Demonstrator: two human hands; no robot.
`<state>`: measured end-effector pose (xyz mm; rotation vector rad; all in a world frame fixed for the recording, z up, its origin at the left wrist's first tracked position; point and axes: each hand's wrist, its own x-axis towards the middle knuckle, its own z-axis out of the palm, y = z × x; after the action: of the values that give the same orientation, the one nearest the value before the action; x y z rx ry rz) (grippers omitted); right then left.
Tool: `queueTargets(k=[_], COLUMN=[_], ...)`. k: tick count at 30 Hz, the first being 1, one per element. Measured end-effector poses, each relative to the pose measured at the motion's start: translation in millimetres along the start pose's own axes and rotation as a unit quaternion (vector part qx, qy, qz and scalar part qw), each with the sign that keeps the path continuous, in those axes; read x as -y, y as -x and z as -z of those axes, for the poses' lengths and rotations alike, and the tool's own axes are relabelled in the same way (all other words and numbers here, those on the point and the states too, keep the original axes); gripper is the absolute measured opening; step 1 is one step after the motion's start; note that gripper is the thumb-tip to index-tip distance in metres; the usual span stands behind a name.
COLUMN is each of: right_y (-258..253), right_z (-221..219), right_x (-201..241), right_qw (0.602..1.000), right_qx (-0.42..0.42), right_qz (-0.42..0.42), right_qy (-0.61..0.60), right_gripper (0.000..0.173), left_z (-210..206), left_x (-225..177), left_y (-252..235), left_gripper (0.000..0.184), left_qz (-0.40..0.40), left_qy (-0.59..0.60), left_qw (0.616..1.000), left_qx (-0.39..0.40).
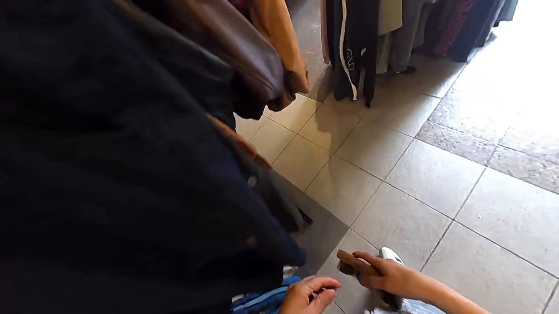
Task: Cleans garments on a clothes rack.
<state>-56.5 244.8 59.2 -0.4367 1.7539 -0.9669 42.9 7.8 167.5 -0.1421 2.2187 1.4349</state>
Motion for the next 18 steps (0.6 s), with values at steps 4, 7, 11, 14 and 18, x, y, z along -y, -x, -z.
queueTargets(k=[4,7,11,14,18], right_y=[-14.3,-39.5,-95.1,-150.1,-204.9], right_z=[85.8,140.3,177.8,178.9,165.1], right_x=[-36.4,-29.6,46.2,104.4,154.8], right_qw=[0.998,0.997,0.986,0.966,0.932], right_qx=[-0.008,-0.015,0.018,0.053,0.08], right_qz=[-0.033,-0.042,0.028,0.082,0.074], right_qy=[0.055,0.069,0.163,0.24,0.345], right_gripper=[0.066,0.062,0.065,0.061,0.05], left_z=[-6.1,-4.1,17.9,43.4,94.6], left_x=[-58.3,-87.1,-96.4,-101.4,-100.4], left_y=[-79.9,-116.7,-138.0,-159.4,-204.7], left_gripper=[0.032,0.039,0.042,0.043,0.055], left_qz=[-0.018,0.007,0.053,0.062,0.073], left_qy=[0.047,0.065,0.091,0.117,0.204], left_qw=[0.998,0.991,0.964,0.94,0.894], left_qx=[-0.044,-0.114,-0.245,-0.314,-0.393])
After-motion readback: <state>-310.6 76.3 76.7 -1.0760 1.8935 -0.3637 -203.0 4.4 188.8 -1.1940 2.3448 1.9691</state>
